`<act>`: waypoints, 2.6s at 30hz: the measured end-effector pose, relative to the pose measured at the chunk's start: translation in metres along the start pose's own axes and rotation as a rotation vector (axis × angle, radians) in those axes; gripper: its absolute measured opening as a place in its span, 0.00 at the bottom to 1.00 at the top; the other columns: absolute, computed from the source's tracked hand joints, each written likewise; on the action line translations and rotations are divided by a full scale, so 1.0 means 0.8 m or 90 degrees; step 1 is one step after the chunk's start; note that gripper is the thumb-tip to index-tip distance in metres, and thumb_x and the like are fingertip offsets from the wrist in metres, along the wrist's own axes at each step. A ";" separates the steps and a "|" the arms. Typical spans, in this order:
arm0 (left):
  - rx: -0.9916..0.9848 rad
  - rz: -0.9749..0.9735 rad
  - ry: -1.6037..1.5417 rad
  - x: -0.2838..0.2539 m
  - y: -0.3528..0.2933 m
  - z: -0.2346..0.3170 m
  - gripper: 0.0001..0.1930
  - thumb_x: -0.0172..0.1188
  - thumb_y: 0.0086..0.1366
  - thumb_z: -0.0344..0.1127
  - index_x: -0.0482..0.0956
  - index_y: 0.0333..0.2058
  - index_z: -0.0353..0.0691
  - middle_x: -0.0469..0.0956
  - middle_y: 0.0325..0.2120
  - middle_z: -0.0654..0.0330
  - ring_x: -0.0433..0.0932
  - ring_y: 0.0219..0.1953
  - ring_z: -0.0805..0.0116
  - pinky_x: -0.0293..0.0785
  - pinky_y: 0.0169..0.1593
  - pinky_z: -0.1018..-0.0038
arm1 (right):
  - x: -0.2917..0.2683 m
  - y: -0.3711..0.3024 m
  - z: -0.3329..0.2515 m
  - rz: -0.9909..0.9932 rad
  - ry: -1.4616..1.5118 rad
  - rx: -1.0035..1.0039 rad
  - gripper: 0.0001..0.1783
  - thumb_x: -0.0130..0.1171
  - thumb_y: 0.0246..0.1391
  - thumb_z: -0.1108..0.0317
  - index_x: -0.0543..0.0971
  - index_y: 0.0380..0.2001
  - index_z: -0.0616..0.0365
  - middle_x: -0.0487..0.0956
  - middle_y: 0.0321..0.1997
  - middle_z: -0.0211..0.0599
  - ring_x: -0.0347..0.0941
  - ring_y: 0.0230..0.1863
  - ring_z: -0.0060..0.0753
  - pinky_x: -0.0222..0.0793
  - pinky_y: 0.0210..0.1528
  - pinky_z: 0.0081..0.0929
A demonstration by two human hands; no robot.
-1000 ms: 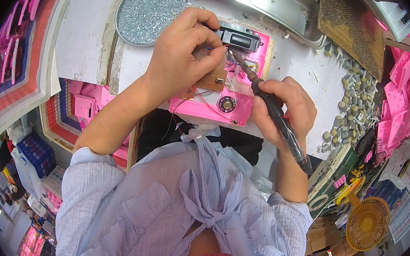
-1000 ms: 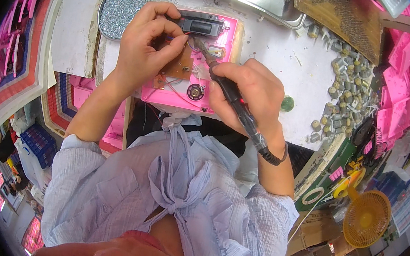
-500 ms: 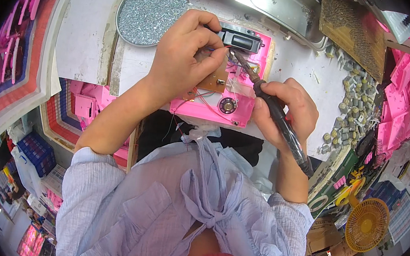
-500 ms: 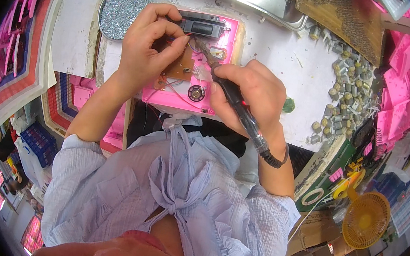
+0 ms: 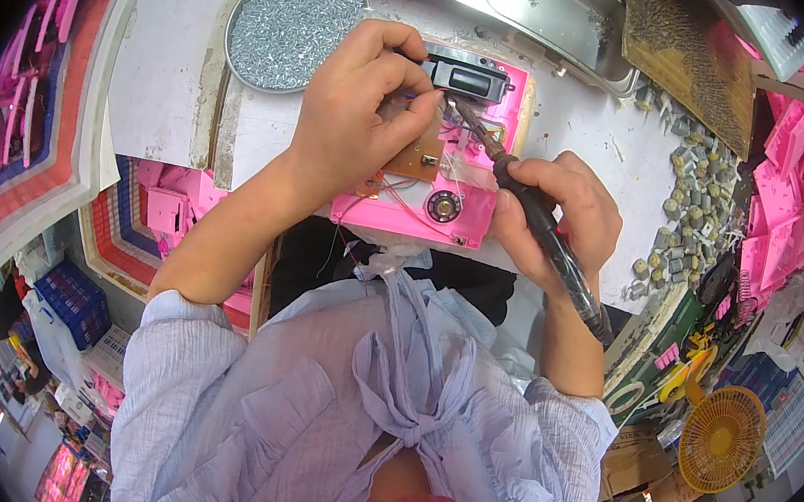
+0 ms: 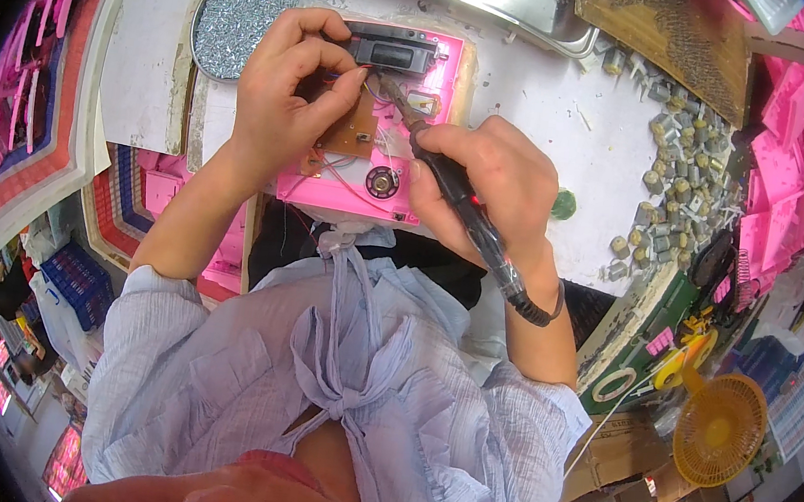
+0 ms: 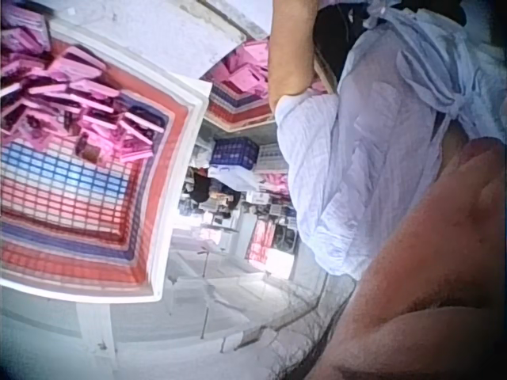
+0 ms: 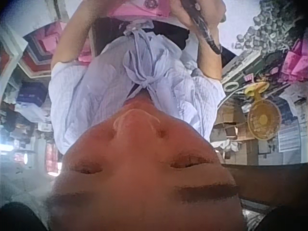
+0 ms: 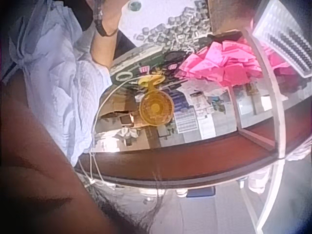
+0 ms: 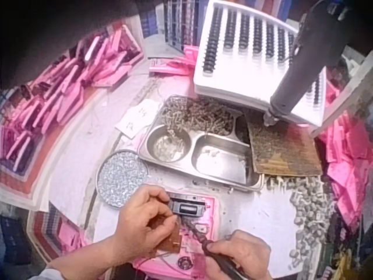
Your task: Solder electronic components and screw together a pink plastic toy assembly.
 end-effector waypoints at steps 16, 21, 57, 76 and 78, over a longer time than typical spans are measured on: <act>-0.009 0.009 0.005 0.000 0.000 0.000 0.07 0.71 0.55 0.28 0.81 0.29 0.34 0.77 0.40 0.54 0.79 0.36 0.60 0.78 0.39 0.69 | -0.015 -0.015 -0.008 0.010 -0.008 -0.042 0.16 0.70 0.48 0.75 0.79 0.40 0.63 0.79 0.24 0.38 0.69 0.20 0.28 0.61 0.21 0.23; 0.003 0.007 0.028 0.001 -0.001 -0.001 0.05 0.70 0.56 0.25 0.82 0.30 0.35 0.77 0.42 0.57 0.78 0.38 0.68 0.74 0.37 0.76 | -0.018 -0.019 -0.008 0.013 -0.010 -0.038 0.16 0.70 0.47 0.75 0.79 0.41 0.63 0.78 0.24 0.37 0.69 0.20 0.27 0.60 0.21 0.23; -0.254 -0.266 -0.194 0.035 -0.010 0.016 0.06 0.67 0.61 0.29 0.84 0.37 0.37 0.83 0.27 0.57 0.80 0.27 0.57 0.76 0.35 0.68 | -0.015 -0.031 0.007 0.052 0.037 0.152 0.27 0.70 0.52 0.80 0.77 0.57 0.65 0.82 0.42 0.40 0.79 0.40 0.26 0.73 0.46 0.22; 0.086 -0.320 -0.062 0.038 -0.021 0.047 0.09 0.68 0.53 0.24 0.78 0.32 0.38 0.75 0.40 0.57 0.78 0.40 0.58 0.76 0.41 0.67 | -0.038 -0.062 -0.018 -0.083 0.085 0.087 0.14 0.68 0.38 0.76 0.80 0.34 0.59 0.81 0.26 0.36 0.72 0.20 0.40 0.67 0.26 0.33; 0.089 -0.324 -0.054 0.038 -0.021 0.047 0.09 0.68 0.53 0.23 0.78 0.32 0.38 0.75 0.40 0.57 0.78 0.40 0.58 0.76 0.41 0.67 | -0.037 -0.062 -0.019 -0.081 0.088 0.077 0.14 0.68 0.38 0.76 0.81 0.34 0.58 0.82 0.27 0.36 0.72 0.20 0.40 0.67 0.26 0.34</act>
Point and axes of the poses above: each hand's wrist, its own y-axis towards the middle knuckle, its own x-axis out of the palm, z = x × y, the point moved 7 cm from there along y, towards the middle knuckle
